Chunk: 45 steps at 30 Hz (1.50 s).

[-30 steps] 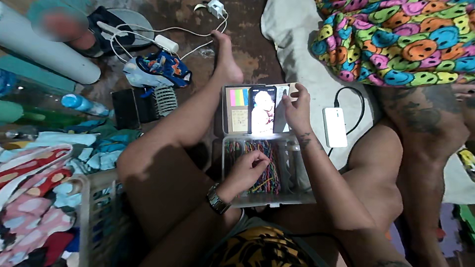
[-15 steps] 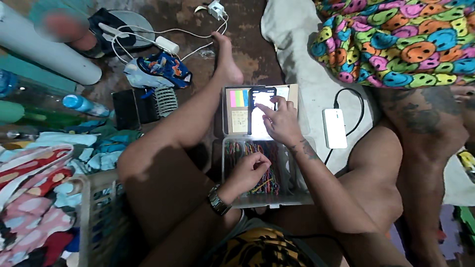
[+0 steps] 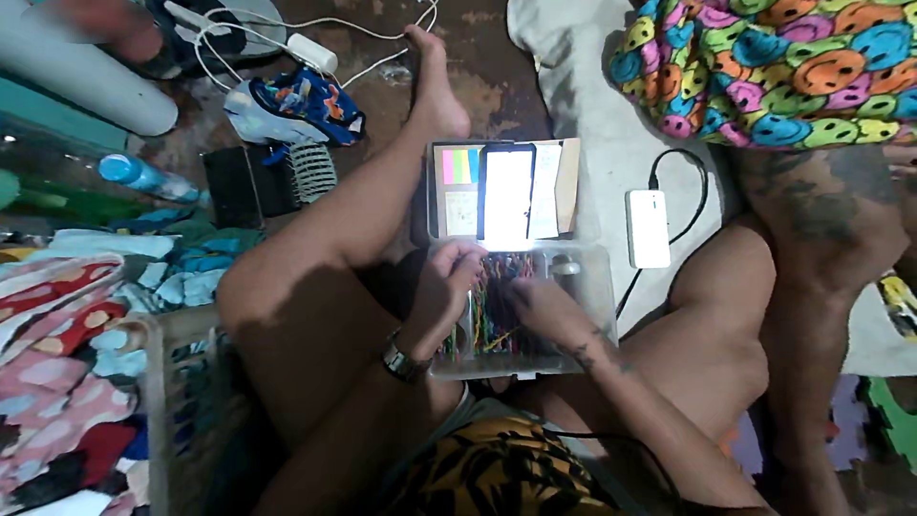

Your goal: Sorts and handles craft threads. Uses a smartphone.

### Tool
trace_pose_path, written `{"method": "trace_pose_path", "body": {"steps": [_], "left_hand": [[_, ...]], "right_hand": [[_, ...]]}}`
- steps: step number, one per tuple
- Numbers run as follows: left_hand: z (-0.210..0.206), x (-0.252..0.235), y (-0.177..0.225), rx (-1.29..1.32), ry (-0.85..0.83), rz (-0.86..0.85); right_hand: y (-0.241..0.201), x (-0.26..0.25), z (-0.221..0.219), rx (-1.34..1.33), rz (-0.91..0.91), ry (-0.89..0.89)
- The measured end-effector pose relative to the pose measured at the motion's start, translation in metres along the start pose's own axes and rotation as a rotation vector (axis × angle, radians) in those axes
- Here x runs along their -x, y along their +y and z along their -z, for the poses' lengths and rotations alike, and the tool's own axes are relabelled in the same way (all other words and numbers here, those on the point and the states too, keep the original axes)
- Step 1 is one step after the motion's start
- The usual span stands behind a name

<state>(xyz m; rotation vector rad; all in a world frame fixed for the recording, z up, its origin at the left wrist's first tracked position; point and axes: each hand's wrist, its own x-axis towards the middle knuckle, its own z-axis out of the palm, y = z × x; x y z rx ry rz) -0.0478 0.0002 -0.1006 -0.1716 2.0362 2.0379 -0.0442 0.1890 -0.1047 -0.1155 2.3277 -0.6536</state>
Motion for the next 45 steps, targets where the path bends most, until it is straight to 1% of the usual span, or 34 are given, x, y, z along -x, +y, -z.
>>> {"method": "trace_pose_path", "body": {"steps": [2, 4, 5, 7, 12, 14, 18, 20, 21, 22, 24, 26, 28, 31, 36, 39, 42, 45], "left_hand": [[-0.005, 0.002, 0.002, -0.006, -0.008, 0.021], [-0.009, 0.004, 0.001, -0.010, -0.009, 0.033], [-0.010, 0.003, 0.000, -0.010, -0.013, 0.039], [-0.013, 0.001, -0.004, -0.011, -0.028, 0.054], [-0.018, 0.002, -0.004, -0.107, -0.094, 0.189], [-0.021, 0.003, -0.003, -0.145, -0.123, 0.232], [-0.025, 0.000, -0.010, -0.263, -0.260, 0.248], [-0.026, -0.001, -0.015, -0.341, -0.312, 0.243], [-0.026, -0.002, -0.015, -0.373, -0.339, 0.248], [-0.027, -0.003, -0.014, -0.412, -0.362, 0.253], [-0.030, -0.005, -0.013, -0.515, -0.405, 0.256], [-0.035, -0.008, -0.015, -0.642, -0.455, 0.255], [-0.040, -0.011, -0.020, -0.748, -0.505, 0.257], [-0.045, -0.010, -0.029, -0.827, -0.546, 0.244], [-0.051, -0.009, -0.030, -0.945, -0.592, 0.249], [-0.055, -0.011, -0.033, -1.013, -0.609, 0.249], [-0.057, -0.013, -0.035, -1.011, -0.613, 0.252], [-0.056, -0.014, -0.039, -0.960, -0.603, 0.219]], "right_hand": [[0.000, -0.005, -0.017, 0.060, -0.165, -0.022], [-0.003, -0.009, -0.025, 0.072, -0.256, 0.000], [-0.003, -0.011, -0.027, 0.079, -0.273, 0.005], [-0.001, -0.016, -0.029, 0.065, -0.259, 0.009], [0.008, -0.012, -0.022, -0.070, -0.210, 0.079], [0.008, -0.012, -0.023, -0.051, -0.212, 0.054], [0.010, -0.017, -0.025, 0.022, -0.182, 0.013], [0.011, -0.012, -0.017, -0.019, -0.104, 0.007], [0.009, -0.006, -0.009, -0.051, -0.047, 0.029], [0.006, 0.000, -0.002, -0.088, 0.018, 0.088], [0.001, 0.008, 0.011, -0.117, 0.118, 0.297], [-0.001, 0.003, 0.024, -0.089, 0.144, 0.503], [0.003, -0.013, 0.038, -0.074, 0.166, 0.604], [0.005, -0.038, 0.052, -0.060, 0.197, 0.685], [0.007, -0.068, 0.057, 0.101, 0.264, 0.787], [0.009, -0.086, 0.067, 0.094, 0.251, 0.834], [0.009, -0.082, 0.068, 0.060, 0.284, 0.823], [0.010, -0.079, 0.067, 0.013, 0.286, 0.821]]}}
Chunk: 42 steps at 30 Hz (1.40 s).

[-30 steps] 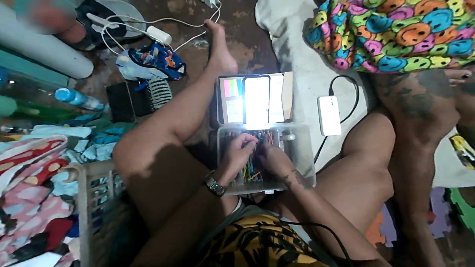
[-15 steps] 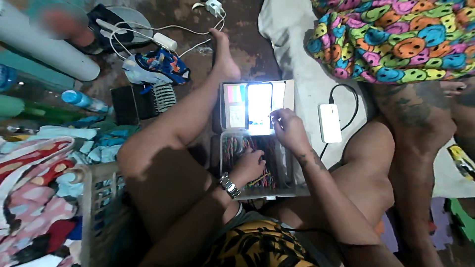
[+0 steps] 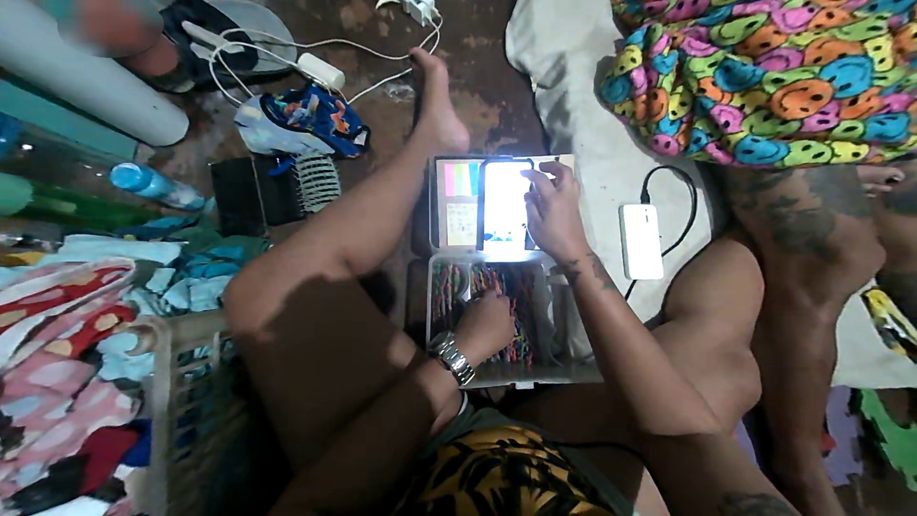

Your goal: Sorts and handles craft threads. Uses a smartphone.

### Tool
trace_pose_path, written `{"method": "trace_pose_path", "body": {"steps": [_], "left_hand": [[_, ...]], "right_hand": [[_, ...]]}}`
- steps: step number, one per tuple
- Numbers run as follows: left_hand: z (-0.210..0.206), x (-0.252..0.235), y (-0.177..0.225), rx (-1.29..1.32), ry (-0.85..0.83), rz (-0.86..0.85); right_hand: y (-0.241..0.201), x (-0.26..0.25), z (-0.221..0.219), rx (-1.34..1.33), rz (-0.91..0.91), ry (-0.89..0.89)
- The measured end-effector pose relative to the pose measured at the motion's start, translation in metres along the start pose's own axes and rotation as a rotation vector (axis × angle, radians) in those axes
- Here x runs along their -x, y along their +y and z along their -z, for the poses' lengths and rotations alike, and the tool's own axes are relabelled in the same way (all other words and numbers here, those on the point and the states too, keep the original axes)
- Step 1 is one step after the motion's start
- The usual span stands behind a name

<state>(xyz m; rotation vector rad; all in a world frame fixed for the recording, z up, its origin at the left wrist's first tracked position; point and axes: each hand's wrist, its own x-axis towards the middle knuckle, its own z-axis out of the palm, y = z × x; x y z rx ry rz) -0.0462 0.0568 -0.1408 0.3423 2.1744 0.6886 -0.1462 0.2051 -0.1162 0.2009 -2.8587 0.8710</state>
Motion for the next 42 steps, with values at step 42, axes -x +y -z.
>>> {"method": "trace_pose_path", "body": {"steps": [42], "left_hand": [[0.002, 0.018, 0.006, 0.398, 0.099, -0.194]], "right_hand": [[0.010, 0.025, -0.019, 0.184, 0.173, -0.007]]}}
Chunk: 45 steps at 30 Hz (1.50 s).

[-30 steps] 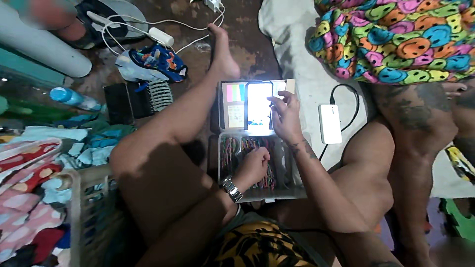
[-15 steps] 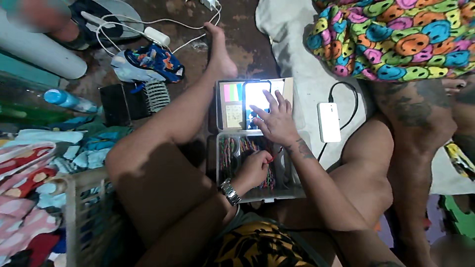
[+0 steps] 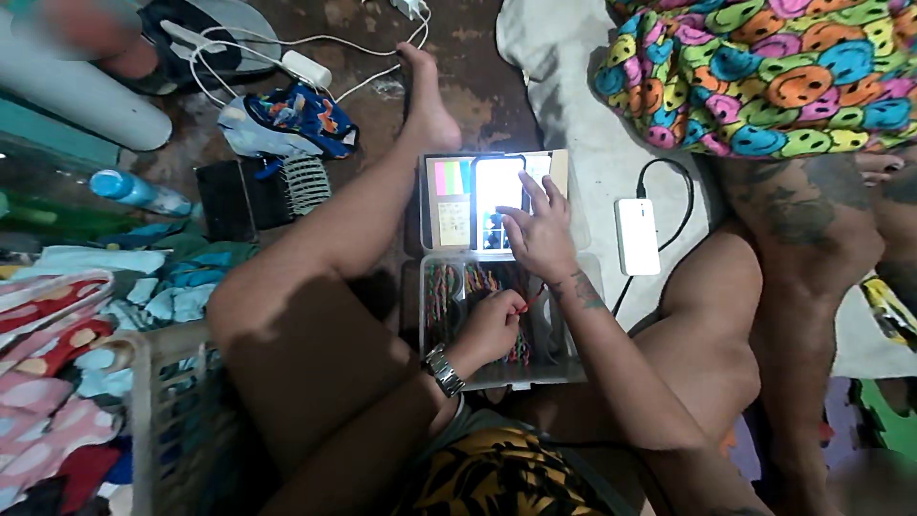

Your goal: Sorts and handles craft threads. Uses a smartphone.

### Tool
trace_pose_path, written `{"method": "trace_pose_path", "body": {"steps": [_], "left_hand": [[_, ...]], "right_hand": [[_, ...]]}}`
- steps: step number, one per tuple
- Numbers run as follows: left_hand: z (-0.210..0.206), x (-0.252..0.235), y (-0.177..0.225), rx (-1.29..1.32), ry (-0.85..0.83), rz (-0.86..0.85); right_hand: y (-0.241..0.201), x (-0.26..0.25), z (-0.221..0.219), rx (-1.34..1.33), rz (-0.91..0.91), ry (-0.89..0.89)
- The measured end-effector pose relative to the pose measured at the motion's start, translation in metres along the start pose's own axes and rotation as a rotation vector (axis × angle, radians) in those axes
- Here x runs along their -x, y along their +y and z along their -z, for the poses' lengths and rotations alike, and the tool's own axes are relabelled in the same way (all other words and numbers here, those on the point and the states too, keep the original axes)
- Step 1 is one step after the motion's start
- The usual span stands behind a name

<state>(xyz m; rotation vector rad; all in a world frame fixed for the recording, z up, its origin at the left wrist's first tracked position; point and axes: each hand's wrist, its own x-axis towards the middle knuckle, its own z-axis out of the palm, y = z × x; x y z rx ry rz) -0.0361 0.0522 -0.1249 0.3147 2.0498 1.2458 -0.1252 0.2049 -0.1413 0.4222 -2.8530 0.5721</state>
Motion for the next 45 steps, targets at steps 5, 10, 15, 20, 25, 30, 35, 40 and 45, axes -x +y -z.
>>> {"method": "trace_pose_path", "body": {"steps": [5, 10, 15, 20, 25, 30, 35, 40, 45], "left_hand": [[0.000, 0.000, 0.001, -0.004, -0.001, 0.003], [0.000, 0.001, 0.001, 0.011, -0.007, 0.001], [0.001, 0.003, 0.002, 0.030, -0.013, 0.001], [0.001, 0.004, 0.004, 0.038, -0.017, 0.016], [0.002, 0.005, 0.005, 0.095, 0.050, -0.027], [0.006, 0.009, 0.003, 0.322, 0.188, -0.054], [-0.001, 0.009, 0.003, 0.746, 0.222, -0.109], [-0.008, 0.013, -0.002, 0.875, 0.219, -0.234], [-0.008, 0.017, -0.006, 0.883, 0.271, -0.216]], "right_hand": [[0.002, -0.001, 0.002, -0.056, -0.049, -0.026], [0.003, -0.001, 0.002, -0.027, -0.004, -0.058], [0.006, -0.002, 0.005, -0.113, -0.007, -0.036], [0.008, -0.001, 0.006, -0.222, -0.075, 0.036], [0.008, 0.005, 0.011, -0.361, -0.072, 0.110], [-0.004, 0.049, 0.028, -0.695, -0.177, 0.275], [-0.020, 0.095, 0.024, -0.635, -0.377, -0.006], [-0.046, 0.095, 0.021, -0.343, -0.404, -0.576], [-0.054, 0.093, 0.001, -0.153, -0.427, -0.700]]}}
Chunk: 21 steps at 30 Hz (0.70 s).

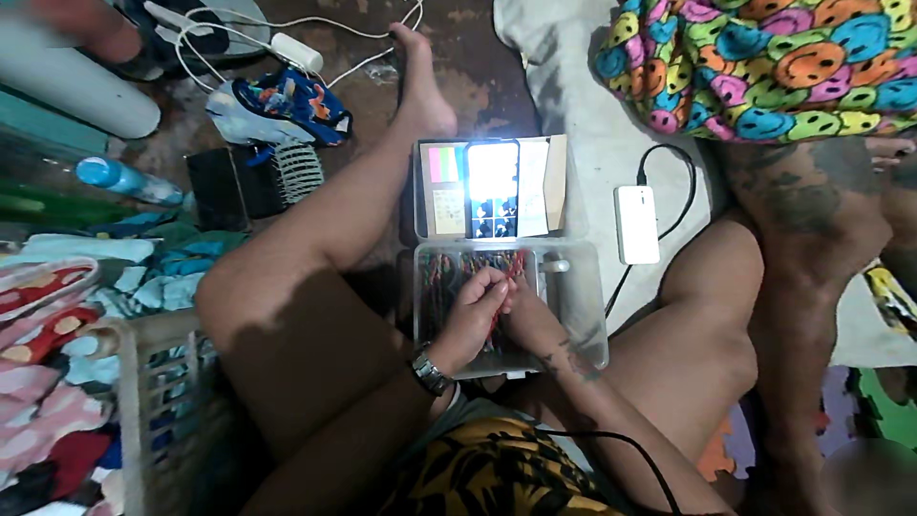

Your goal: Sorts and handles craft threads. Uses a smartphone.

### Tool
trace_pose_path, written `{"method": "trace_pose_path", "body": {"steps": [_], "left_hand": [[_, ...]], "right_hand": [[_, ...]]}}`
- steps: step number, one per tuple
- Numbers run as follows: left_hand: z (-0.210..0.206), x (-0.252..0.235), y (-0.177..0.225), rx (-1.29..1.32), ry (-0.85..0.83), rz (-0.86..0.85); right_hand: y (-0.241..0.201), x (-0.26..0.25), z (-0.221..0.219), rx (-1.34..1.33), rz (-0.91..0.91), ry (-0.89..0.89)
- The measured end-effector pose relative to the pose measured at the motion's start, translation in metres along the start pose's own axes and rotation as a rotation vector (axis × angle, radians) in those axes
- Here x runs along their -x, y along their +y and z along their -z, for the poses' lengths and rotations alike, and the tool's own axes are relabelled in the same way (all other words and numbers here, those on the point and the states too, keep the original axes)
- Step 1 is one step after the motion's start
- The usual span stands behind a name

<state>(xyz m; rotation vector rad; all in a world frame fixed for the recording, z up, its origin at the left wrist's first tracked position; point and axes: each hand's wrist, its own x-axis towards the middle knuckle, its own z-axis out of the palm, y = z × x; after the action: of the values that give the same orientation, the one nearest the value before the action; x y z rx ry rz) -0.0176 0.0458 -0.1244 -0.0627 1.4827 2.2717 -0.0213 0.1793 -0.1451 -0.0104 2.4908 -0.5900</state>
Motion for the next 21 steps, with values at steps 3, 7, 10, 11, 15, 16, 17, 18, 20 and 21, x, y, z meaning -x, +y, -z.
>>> {"method": "trace_pose_path", "body": {"steps": [3, 7, 10, 11, 15, 16, 17, 18, 20, 21], "left_hand": [[-0.003, 0.000, 0.004, -0.021, 0.062, 0.077], [-0.005, -0.002, 0.006, -0.064, 0.103, 0.160], [-0.005, -0.004, 0.008, -0.132, 0.156, 0.229], [-0.005, -0.005, 0.007, -0.137, 0.177, 0.249], [-0.001, -0.008, 0.006, -0.084, 0.227, 0.280], [-0.001, -0.008, 0.006, -0.067, 0.230, 0.281], [-0.001, -0.008, 0.006, -0.060, 0.232, 0.280], [-0.001, -0.009, 0.005, -0.064, 0.229, 0.273], [-0.001, -0.009, 0.005, -0.102, 0.207, 0.259], [-0.001, -0.009, 0.004, -0.128, 0.196, 0.257]], "right_hand": [[-0.002, 0.000, 0.006, -0.033, 0.008, 0.013], [0.001, 0.000, 0.008, -0.094, -0.007, 0.077], [0.004, -0.001, 0.010, -0.187, -0.009, 0.125], [0.006, -0.001, 0.012, -0.230, -0.009, 0.130], [0.014, 0.004, 0.015, -0.382, 0.002, 0.183], [0.017, 0.005, 0.014, -0.419, 0.030, 0.219], [0.021, 0.007, 0.012, -0.461, 0.067, 0.265], [0.025, 0.008, 0.011, -0.509, 0.106, 0.307], [0.028, 0.010, 0.011, -0.627, 0.167, 0.375], [0.029, 0.011, 0.012, -0.694, 0.186, 0.398]]}}
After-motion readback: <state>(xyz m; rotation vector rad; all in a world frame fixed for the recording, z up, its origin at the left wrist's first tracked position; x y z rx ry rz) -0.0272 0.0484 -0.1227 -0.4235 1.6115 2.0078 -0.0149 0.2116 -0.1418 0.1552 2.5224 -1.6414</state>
